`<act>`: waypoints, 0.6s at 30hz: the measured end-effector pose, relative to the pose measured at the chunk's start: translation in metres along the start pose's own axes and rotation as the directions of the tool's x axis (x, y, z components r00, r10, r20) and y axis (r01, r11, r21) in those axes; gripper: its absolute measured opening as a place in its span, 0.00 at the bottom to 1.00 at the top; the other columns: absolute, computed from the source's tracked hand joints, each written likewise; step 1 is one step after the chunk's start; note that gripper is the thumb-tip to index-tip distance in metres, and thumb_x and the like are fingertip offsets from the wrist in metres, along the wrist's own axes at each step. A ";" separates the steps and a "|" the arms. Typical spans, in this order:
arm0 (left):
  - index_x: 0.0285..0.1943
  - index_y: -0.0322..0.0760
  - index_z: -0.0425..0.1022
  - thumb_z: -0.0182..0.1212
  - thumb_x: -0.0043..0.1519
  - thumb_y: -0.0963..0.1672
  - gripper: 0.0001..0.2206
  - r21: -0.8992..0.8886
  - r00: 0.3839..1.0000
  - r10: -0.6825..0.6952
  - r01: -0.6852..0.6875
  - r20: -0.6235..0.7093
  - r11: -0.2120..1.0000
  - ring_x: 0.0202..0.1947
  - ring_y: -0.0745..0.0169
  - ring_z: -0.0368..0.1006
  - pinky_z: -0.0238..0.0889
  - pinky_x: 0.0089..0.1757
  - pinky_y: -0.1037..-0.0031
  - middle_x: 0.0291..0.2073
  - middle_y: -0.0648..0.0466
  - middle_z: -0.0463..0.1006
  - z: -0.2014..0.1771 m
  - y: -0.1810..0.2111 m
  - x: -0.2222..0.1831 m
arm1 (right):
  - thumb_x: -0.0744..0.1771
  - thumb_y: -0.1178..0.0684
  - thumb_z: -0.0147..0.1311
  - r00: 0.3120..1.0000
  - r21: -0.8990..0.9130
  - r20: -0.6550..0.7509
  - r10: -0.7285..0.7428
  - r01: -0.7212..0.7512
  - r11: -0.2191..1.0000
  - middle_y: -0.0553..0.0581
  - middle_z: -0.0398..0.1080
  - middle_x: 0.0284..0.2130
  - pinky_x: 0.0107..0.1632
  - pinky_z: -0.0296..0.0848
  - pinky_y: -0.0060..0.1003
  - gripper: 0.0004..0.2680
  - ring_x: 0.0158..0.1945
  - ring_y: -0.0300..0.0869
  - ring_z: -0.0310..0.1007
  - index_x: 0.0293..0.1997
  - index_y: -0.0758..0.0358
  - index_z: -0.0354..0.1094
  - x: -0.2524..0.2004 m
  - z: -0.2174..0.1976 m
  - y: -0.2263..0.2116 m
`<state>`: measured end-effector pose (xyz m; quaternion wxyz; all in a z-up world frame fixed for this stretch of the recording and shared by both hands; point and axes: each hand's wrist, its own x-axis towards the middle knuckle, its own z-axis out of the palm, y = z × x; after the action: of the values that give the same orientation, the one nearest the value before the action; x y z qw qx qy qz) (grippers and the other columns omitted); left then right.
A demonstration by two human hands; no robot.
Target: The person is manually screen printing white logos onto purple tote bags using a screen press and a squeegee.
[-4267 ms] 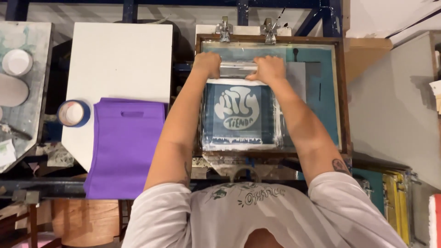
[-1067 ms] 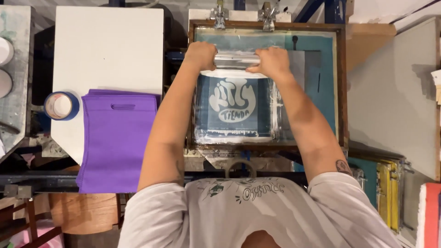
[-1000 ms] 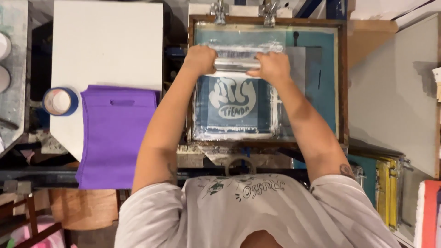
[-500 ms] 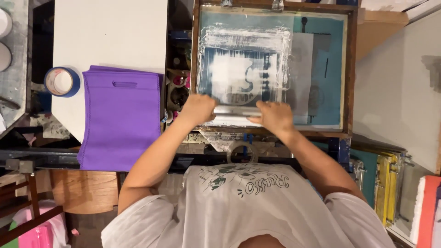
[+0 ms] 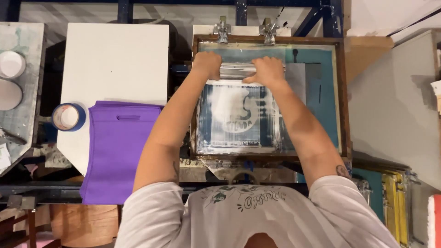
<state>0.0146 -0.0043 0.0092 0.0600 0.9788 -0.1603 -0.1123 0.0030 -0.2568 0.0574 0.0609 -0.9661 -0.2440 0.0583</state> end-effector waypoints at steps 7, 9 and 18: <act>0.33 0.35 0.84 0.71 0.47 0.43 0.08 -0.034 0.991 0.119 -0.117 0.062 0.992 0.34 0.37 0.83 0.77 0.38 0.53 0.27 0.45 0.84 -0.004 0.001 -0.016 | 0.55 0.24 0.67 0.962 -0.178 -0.261 -0.079 0.033 0.984 0.55 0.75 0.22 0.32 0.77 0.48 0.25 0.27 0.52 0.81 0.35 0.57 0.76 -0.017 0.029 -0.002; 0.34 0.33 0.84 0.72 0.50 0.43 0.08 -0.006 0.984 0.167 -0.167 0.066 0.986 0.35 0.36 0.83 0.76 0.39 0.52 0.28 0.44 0.84 -0.008 0.010 -0.029 | 0.59 0.24 0.68 0.915 -0.206 -0.378 -0.140 0.064 0.976 0.51 0.62 0.10 0.21 0.69 0.34 0.26 0.15 0.43 0.69 0.27 0.61 0.69 -0.034 0.036 -0.008; 0.36 0.37 0.85 0.71 0.51 0.45 0.09 -0.037 0.981 0.191 -0.190 0.039 0.981 0.34 0.36 0.83 0.76 0.38 0.53 0.28 0.43 0.83 0.022 0.024 -0.074 | 0.61 0.17 0.64 0.867 -0.346 -0.434 -0.244 0.089 0.934 0.51 0.60 0.09 0.18 0.65 0.31 0.28 0.12 0.38 0.64 0.26 0.58 0.68 -0.079 0.045 -0.018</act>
<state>-0.0661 -0.0044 0.0061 0.0831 0.9553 -0.2525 -0.1293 -0.0807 -0.2746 0.0217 -0.0318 -0.9232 -0.3116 -0.2228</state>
